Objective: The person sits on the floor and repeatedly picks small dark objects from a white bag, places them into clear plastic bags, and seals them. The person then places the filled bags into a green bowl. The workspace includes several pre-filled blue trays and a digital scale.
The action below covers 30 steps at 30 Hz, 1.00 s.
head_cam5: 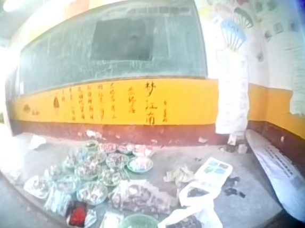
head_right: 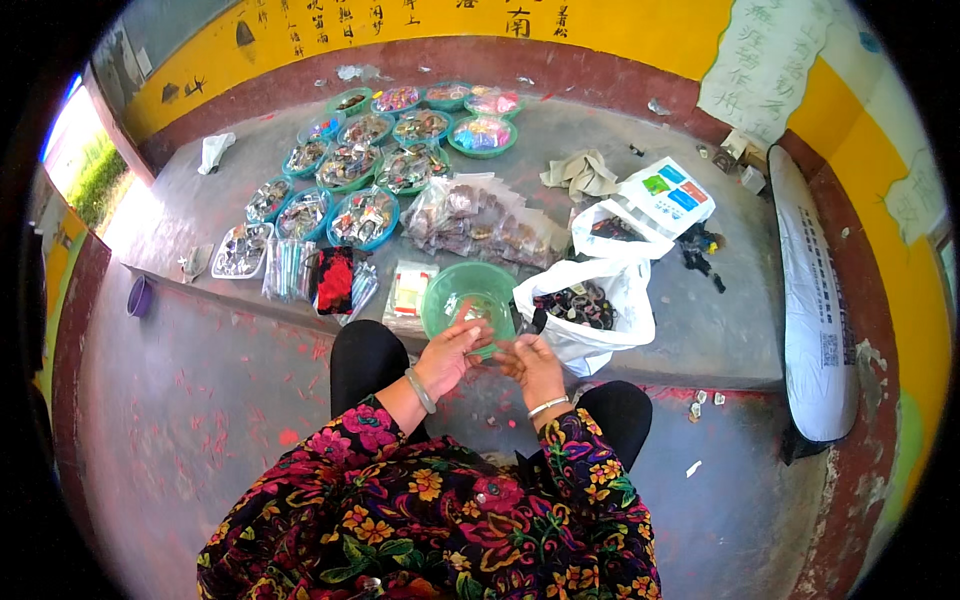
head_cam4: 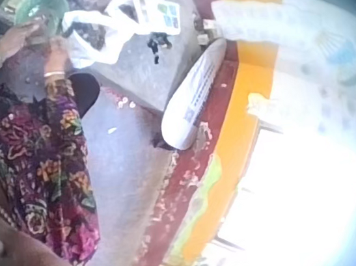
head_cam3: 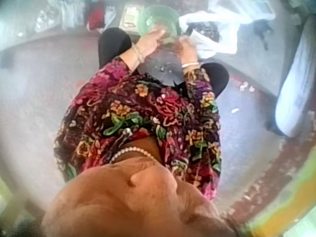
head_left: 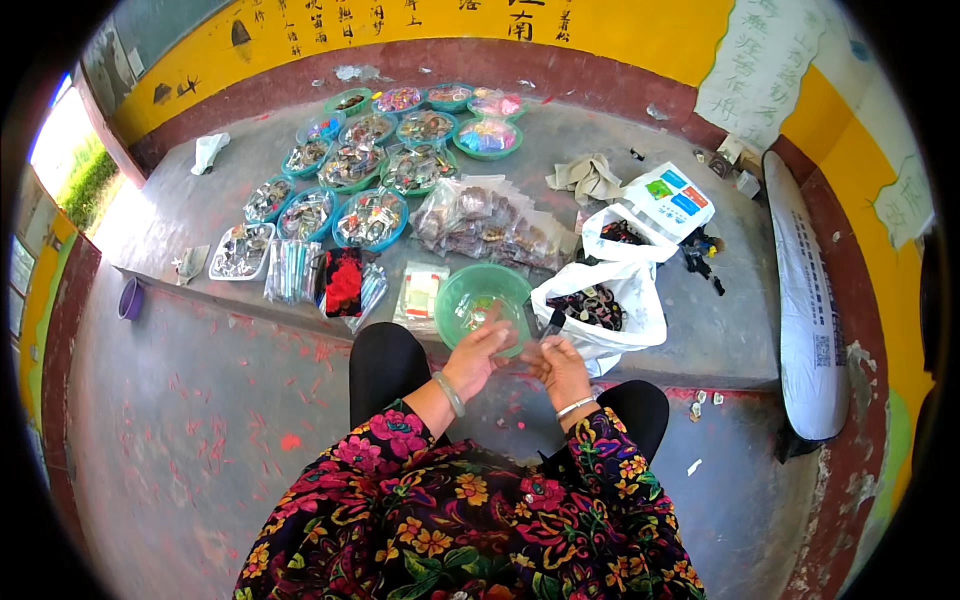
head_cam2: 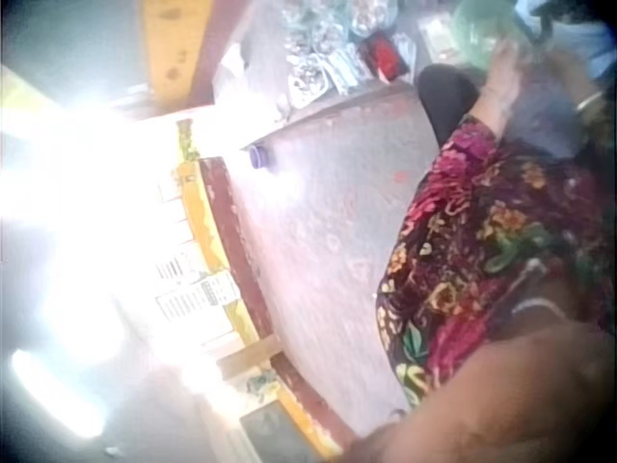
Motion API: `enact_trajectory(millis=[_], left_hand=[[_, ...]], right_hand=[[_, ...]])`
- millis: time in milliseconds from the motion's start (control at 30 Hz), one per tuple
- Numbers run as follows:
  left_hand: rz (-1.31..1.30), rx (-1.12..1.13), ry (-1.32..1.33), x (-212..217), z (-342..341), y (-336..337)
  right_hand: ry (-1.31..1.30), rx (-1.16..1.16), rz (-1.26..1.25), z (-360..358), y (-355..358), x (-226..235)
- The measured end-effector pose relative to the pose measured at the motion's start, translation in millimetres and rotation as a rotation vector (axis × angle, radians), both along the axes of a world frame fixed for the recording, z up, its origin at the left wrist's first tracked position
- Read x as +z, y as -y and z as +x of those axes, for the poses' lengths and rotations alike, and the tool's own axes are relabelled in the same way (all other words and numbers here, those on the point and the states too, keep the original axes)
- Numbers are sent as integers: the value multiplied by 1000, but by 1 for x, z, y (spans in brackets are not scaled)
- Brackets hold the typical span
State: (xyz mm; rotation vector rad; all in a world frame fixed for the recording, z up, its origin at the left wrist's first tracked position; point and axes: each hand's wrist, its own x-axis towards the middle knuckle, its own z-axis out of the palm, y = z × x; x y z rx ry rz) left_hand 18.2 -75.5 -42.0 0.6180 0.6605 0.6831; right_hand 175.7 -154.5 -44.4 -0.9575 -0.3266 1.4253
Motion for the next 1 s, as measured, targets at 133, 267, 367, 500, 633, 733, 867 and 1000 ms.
enact_trajectory(millis=[133, 267, 367, 500, 633, 733, 867, 1000], left_hand=[[30, 11, -29, -19, -6, -12], [130, -143, -177, -14, -5, -13], [228, -364, -250, -19, -3, -8], [302, -564, -262, -18, -1, -3], [324, -557, -287, -14, 1, -5], [277, -505, -205, -15, 1, -6], [161, -416, -99, -21, -1, -7], [141, -388, -51, -15, -6, -6]], right_hand=[[251, 217, -81, -4, 4, -9], [581, 191, -57, 6, 3, -3], [695, 220, -73, 13, 6, -5], [656, 299, -146, 23, 12, -7], [699, 278, -142, 22, 18, -11], [688, 169, -122, 19, 18, -20], [619, 107, -105, 17, 15, -20], [526, 85, -79, 13, 14, -14]])
